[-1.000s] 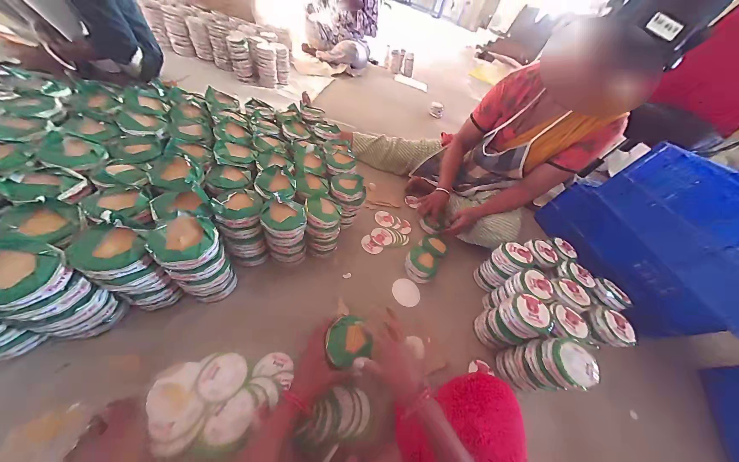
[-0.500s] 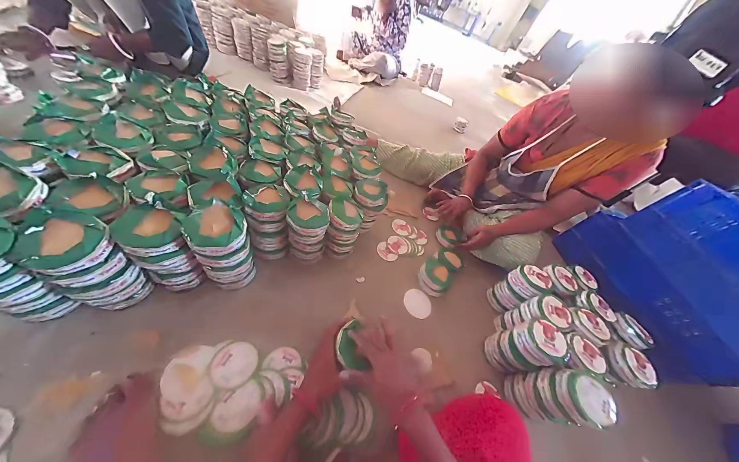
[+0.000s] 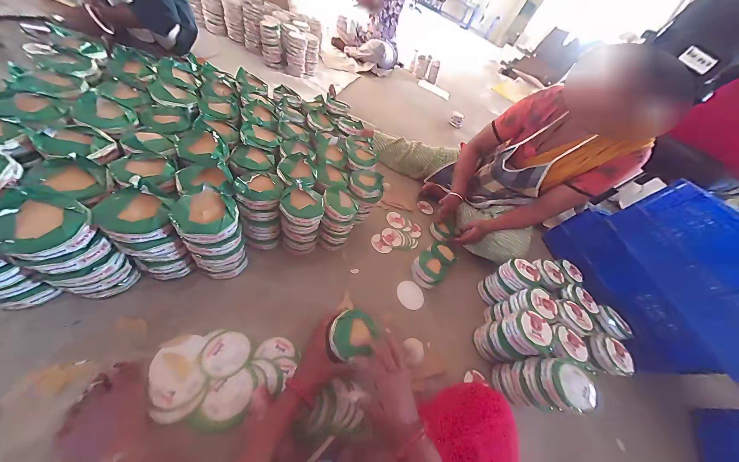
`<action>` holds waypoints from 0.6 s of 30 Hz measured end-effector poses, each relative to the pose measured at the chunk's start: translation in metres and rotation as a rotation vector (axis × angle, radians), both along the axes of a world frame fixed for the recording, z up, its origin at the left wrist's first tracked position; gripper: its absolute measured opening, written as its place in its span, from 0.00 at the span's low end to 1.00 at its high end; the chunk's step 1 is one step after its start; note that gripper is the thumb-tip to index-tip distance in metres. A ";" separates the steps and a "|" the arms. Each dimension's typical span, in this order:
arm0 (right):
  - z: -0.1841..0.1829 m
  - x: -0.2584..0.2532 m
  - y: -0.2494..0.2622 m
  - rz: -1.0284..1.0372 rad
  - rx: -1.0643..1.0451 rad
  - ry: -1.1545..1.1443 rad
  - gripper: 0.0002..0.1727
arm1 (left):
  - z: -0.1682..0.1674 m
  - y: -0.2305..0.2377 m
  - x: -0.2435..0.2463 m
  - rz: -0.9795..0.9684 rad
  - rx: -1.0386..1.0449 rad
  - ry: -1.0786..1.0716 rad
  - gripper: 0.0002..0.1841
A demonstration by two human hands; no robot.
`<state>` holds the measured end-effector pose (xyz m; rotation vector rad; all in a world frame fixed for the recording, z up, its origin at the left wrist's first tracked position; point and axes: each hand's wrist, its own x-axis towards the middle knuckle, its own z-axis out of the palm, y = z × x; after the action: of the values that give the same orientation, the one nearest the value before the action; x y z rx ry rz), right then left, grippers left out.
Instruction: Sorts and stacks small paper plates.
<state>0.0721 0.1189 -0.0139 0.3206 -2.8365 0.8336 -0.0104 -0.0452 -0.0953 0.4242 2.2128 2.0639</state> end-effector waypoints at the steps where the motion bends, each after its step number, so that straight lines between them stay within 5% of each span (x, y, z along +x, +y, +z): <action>1: 0.002 0.002 0.004 -0.032 -0.017 0.005 0.37 | 0.000 0.001 0.000 0.002 0.001 0.002 0.67; 5: -0.005 0.009 0.013 -0.069 0.180 -0.025 0.41 | -0.001 0.001 0.001 0.012 -0.031 0.024 0.66; 11: -0.004 0.000 0.020 -0.152 0.174 0.046 0.46 | -0.002 0.001 0.001 0.006 -0.024 0.012 0.66; 18: 0.006 -0.015 0.018 -0.210 0.190 0.045 0.40 | 0.003 0.001 0.002 0.009 -0.011 -0.003 0.67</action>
<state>0.0576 0.1370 -0.0075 0.0612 -2.8478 0.5110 -0.0085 -0.0442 -0.0924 0.4108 2.2275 2.0551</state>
